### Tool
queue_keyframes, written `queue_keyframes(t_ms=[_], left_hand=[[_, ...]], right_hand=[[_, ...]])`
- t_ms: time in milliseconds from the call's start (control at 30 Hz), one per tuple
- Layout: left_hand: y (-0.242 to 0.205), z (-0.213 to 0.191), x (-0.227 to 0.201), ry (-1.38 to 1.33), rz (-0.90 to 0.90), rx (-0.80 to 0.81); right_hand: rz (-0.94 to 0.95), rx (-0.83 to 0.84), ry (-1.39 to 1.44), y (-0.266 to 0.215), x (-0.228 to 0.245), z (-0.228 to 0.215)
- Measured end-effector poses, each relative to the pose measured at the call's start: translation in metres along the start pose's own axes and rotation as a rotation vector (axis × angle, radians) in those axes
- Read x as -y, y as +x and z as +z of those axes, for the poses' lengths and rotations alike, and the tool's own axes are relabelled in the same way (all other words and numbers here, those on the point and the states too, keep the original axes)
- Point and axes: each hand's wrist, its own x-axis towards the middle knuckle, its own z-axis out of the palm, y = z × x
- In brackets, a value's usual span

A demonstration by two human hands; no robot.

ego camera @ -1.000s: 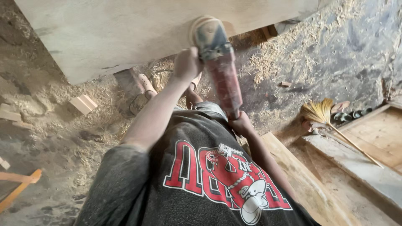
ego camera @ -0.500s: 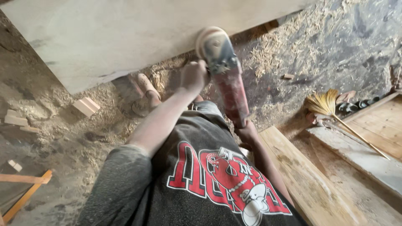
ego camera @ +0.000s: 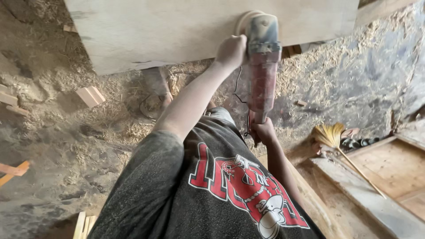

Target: The person uses a handheld electric sander to smooth the surface of a wooden plank. They move the sander across the wood, flip the plank to sand the other side, and continue sanding.

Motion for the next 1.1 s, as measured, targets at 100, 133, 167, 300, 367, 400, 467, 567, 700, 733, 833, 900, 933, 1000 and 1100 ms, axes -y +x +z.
queue_keyframes(t_ms=[100,133,167,300,367,400,467,567,700,733,833,900,933,1000,1100], left_hand=[[-0.031,-0.056,0.039,0.055,-0.040,-0.174],[-0.045,-0.077,0.054,0.049,-0.035,-0.248],[-0.063,-0.097,0.069,0.043,-0.026,-0.314],[-0.129,-0.166,0.122,-0.198,-0.306,-0.230],[-0.158,-0.192,0.146,-0.124,-0.228,-0.408],[-0.172,-0.204,0.157,-0.099,-0.282,-0.405],[-0.181,-0.217,0.175,-0.091,-0.528,-0.401],[-0.188,-0.230,0.186,0.035,-0.420,-0.485],[-0.152,-0.213,0.166,-0.001,-0.362,-0.487],[-0.137,-0.203,0.153,-0.037,-0.392,-0.471],[-0.076,-0.158,0.096,0.066,-0.280,-0.440],[-0.029,-0.118,0.055,0.105,-0.245,-0.353],[-0.004,-0.096,0.034,0.119,-0.157,-0.343],[0.044,-0.049,-0.007,0.066,-0.129,-0.211],[0.110,0.026,-0.063,0.065,0.086,-0.252]], right_hand=[[-0.049,0.072,-0.189,0.004,0.044,0.034],[0.022,0.094,-0.290,0.006,0.060,0.044],[0.097,0.112,-0.385,0.006,0.076,0.057],[-0.064,0.150,-0.668,0.010,0.133,0.119],[-0.173,0.207,-0.770,0.008,0.157,0.145],[-0.163,0.250,-0.810,0.006,0.168,0.158],[-0.243,0.276,-0.773,0.001,0.185,0.179],[-0.132,0.309,-0.964,0.001,0.203,0.190],[-0.395,0.243,-0.819,0.018,0.201,0.154],[-0.551,0.196,-0.693,0.021,0.195,0.134],[-0.291,0.175,-0.695,0.042,0.183,0.067],[-0.003,0.181,-0.637,0.050,0.167,0.014],[0.072,0.171,-0.521,0.052,0.156,-0.015],[0.114,0.086,-0.421,0.056,0.131,-0.065],[0.264,0.022,-0.177,0.067,0.093,-0.131]])
